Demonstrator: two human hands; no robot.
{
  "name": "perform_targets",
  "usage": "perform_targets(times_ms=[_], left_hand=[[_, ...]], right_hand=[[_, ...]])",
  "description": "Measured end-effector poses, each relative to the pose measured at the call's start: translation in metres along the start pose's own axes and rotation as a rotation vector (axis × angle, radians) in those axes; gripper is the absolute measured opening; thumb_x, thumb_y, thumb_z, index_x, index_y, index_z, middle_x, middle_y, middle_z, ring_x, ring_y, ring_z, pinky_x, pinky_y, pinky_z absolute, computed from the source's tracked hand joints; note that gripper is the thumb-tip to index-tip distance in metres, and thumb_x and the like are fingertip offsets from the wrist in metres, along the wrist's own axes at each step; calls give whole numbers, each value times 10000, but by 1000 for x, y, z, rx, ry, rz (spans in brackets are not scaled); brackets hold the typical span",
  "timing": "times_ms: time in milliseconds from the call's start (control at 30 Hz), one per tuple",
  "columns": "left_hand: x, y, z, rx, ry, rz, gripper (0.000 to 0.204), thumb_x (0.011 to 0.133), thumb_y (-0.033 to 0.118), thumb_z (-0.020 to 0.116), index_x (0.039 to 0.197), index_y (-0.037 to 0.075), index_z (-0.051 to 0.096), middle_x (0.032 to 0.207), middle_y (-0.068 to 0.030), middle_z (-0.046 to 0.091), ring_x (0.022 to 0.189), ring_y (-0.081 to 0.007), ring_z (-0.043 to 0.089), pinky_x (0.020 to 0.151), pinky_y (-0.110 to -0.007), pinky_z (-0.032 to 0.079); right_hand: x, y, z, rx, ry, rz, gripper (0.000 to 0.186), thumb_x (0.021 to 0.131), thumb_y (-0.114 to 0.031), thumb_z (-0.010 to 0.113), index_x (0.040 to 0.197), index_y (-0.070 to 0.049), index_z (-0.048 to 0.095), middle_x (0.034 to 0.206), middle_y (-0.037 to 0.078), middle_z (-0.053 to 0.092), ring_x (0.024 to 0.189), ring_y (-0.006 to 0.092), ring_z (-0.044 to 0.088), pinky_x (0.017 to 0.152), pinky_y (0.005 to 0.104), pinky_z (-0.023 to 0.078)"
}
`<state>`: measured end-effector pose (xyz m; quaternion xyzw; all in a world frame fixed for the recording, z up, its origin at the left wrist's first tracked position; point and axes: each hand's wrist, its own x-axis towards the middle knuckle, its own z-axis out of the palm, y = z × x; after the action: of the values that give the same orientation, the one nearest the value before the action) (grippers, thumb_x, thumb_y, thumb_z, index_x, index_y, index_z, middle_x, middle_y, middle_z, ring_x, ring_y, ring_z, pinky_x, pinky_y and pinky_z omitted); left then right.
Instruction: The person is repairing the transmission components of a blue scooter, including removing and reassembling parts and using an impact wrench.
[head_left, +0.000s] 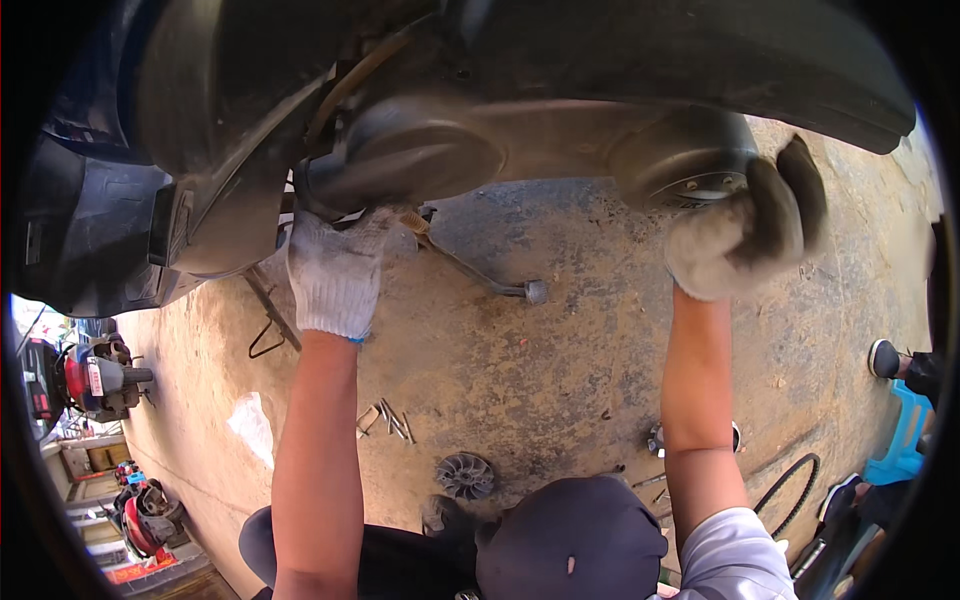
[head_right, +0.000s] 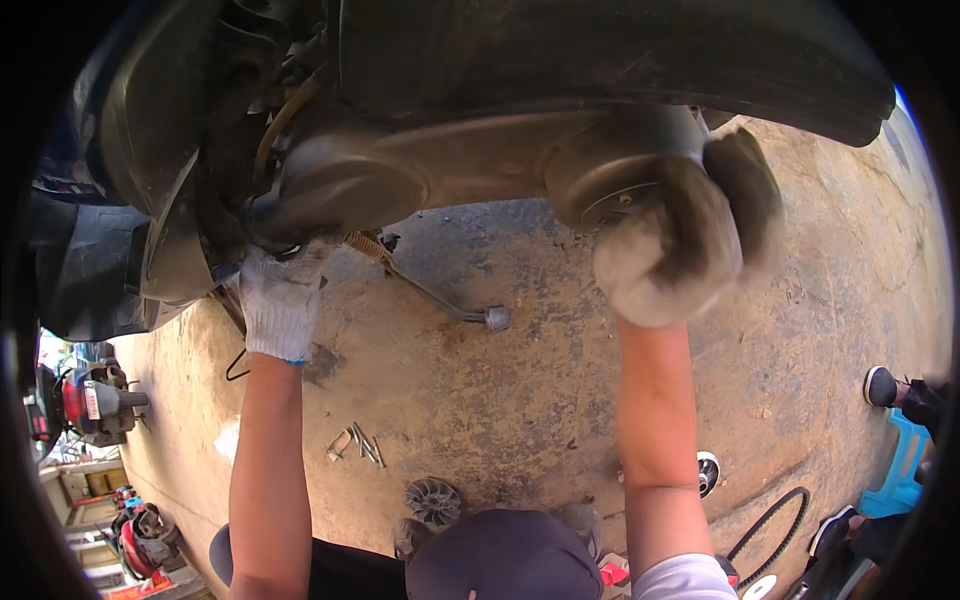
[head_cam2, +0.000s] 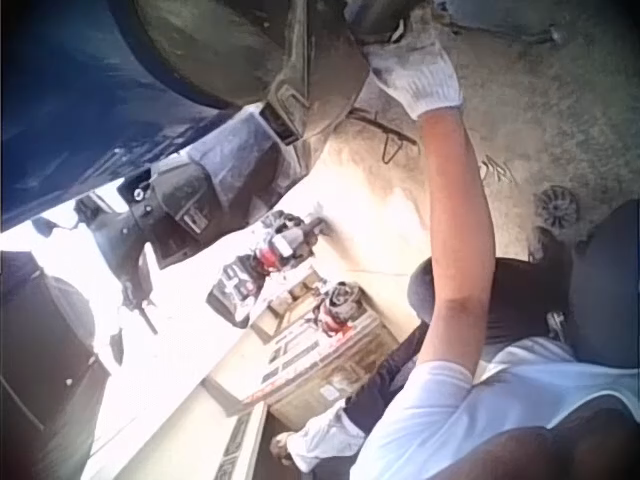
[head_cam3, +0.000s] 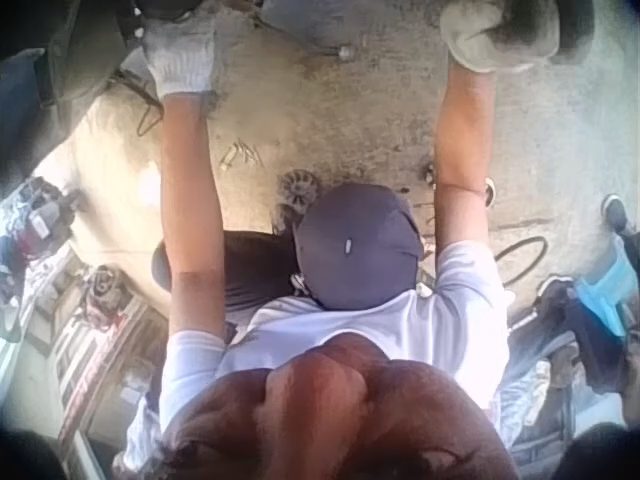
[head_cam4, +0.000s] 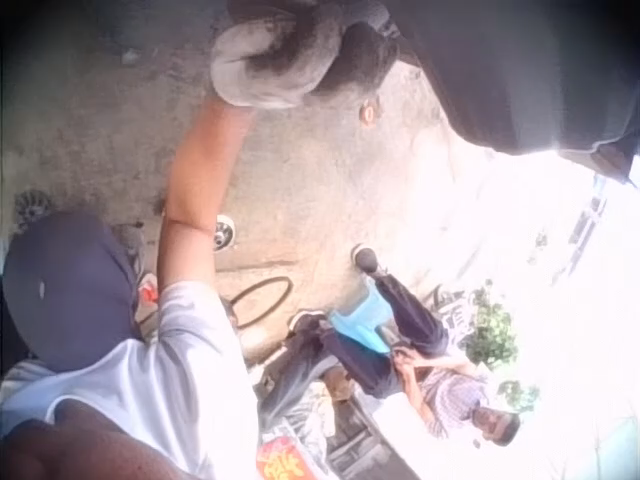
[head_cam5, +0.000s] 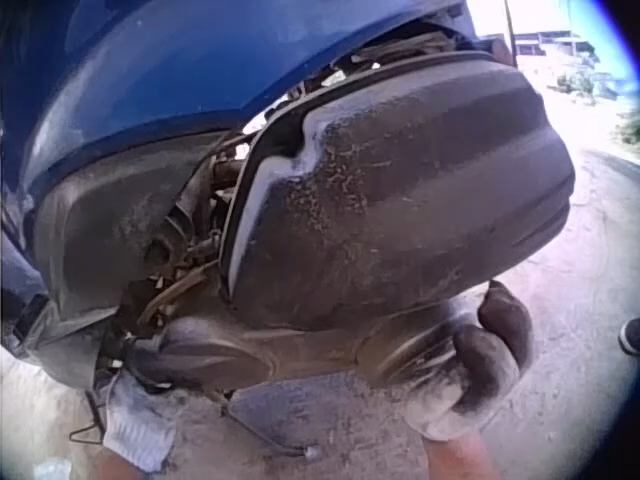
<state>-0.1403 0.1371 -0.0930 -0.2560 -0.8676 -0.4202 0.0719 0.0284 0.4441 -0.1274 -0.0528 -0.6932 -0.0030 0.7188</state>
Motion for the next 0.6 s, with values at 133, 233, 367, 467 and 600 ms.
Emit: perform_targets(times_ms=[133,233,367,467,600], left_hand=[[-4,3,-4,140,-78,59,693,881,280,870,1444,32,551,1342,-151,697,1182,-268,698,1021,-334,550],[13,-44,-28,775,-180,311,732,925,503,787,1435,22,574,1324,-217,704,1193,-366,697,1006,-397,572],[-11,-15,-72,675,-636,8,803,974,570,695,1508,-5,526,1242,-223,732,1207,-411,673,1077,-425,543],[-48,-33,-151,871,-851,83,511,1038,427,649,1301,-10,658,1176,-200,750,1120,-358,706,989,-392,562],[-140,-83,-189,622,-769,-131,322,1010,311,663,1173,36,704,1088,-179,756,1023,-375,713,911,-423,568]], right_hand=[[-6,-4,-3,-136,-180,23,276,945,-203,657,1178,-63,704,1220,185,675,1156,390,607,1023,512,473],[4,-32,-7,-10,-177,161,269,954,-139,659,1202,-50,714,1278,183,660,1204,380,581,1046,487,467],[-17,-76,-61,126,-366,297,268,933,-80,685,1197,-40,711,1296,167,649,1217,361,577,1035,471,476],[-25,-129,-88,236,-628,180,293,877,-35,711,1168,-65,700,1244,144,661,1175,356,596,1005,458,496],[-39,-172,-121,488,-1122,152,306,830,-80,754,1131,-92,699,1065,123,692,1056,357,651,977,479,508]])
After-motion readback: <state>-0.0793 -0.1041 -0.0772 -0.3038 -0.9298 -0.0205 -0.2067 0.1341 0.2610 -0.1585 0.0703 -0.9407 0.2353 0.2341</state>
